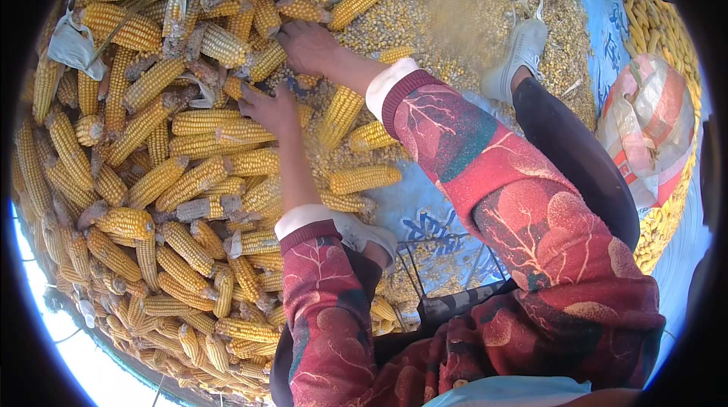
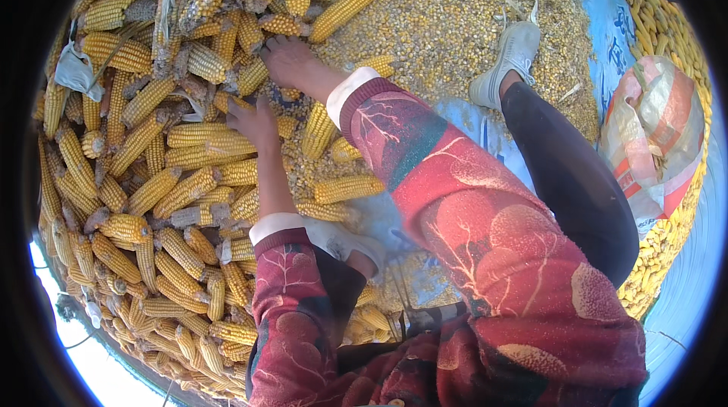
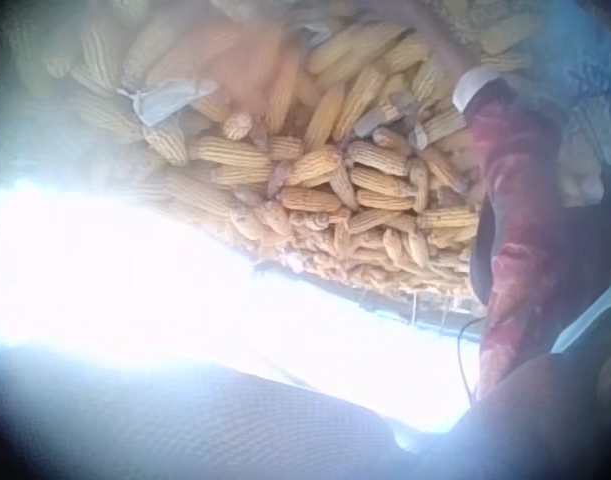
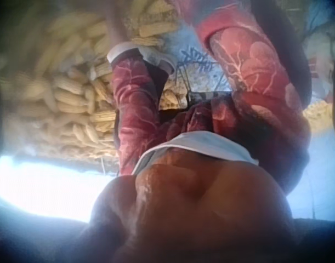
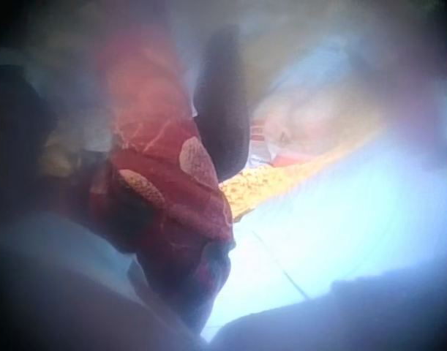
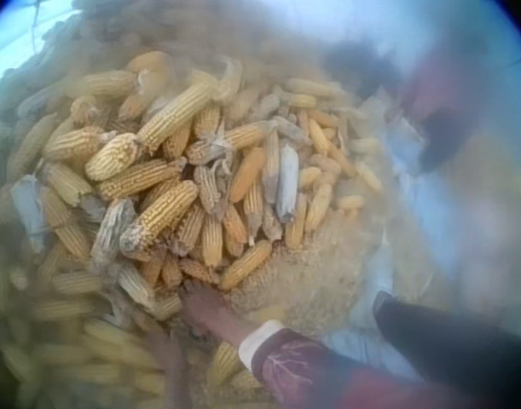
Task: The person sits on a blue tarp and manually shells dried corn cobs, removing kernels by hand and placing them into a white sack. The person repeatedly picks up cobs, rubs off the kernels, and discards the cobs.
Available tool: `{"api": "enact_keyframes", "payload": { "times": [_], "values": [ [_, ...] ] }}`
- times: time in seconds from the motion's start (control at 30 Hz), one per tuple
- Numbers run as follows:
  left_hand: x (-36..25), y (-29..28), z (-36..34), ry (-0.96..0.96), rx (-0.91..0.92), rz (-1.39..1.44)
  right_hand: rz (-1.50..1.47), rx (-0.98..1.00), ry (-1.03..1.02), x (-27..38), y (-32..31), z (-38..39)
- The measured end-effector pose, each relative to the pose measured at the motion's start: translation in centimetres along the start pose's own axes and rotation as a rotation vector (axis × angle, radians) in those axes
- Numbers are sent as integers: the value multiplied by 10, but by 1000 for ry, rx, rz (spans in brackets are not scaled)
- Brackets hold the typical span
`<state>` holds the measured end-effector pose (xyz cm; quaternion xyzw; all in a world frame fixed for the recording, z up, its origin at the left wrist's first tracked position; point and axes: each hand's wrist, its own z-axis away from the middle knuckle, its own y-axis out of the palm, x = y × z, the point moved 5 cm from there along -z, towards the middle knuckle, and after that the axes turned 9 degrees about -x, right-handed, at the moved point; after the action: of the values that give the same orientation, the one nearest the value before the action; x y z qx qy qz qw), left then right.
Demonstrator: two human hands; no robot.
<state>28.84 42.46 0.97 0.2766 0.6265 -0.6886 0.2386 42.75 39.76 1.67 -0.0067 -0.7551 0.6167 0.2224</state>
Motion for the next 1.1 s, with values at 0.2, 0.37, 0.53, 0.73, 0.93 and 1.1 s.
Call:
{"api": "enact_keyframes", "payload": {
  "times": [0.2,0.37,0.53,0.73,0.93,1.1],
  "values": [
    [11,3,-24,-111,-16,185,105,66,-80,-4,6,-11],
    [21,6,-36,-143,89,-79,45,308,18,-16,-9,2],
    [24,22,-12,-70,116,12,-64,372,75,-32,-8,59],
    [17,40,63,-116,419,454,-186,623,257,-62,-57,158],
    [-7,47,77,146,324,444,-211,595,334,-101,-77,162],
    [-23,28,74,46,356,488,139,359,145,-63,-59,188]
  ]
}}
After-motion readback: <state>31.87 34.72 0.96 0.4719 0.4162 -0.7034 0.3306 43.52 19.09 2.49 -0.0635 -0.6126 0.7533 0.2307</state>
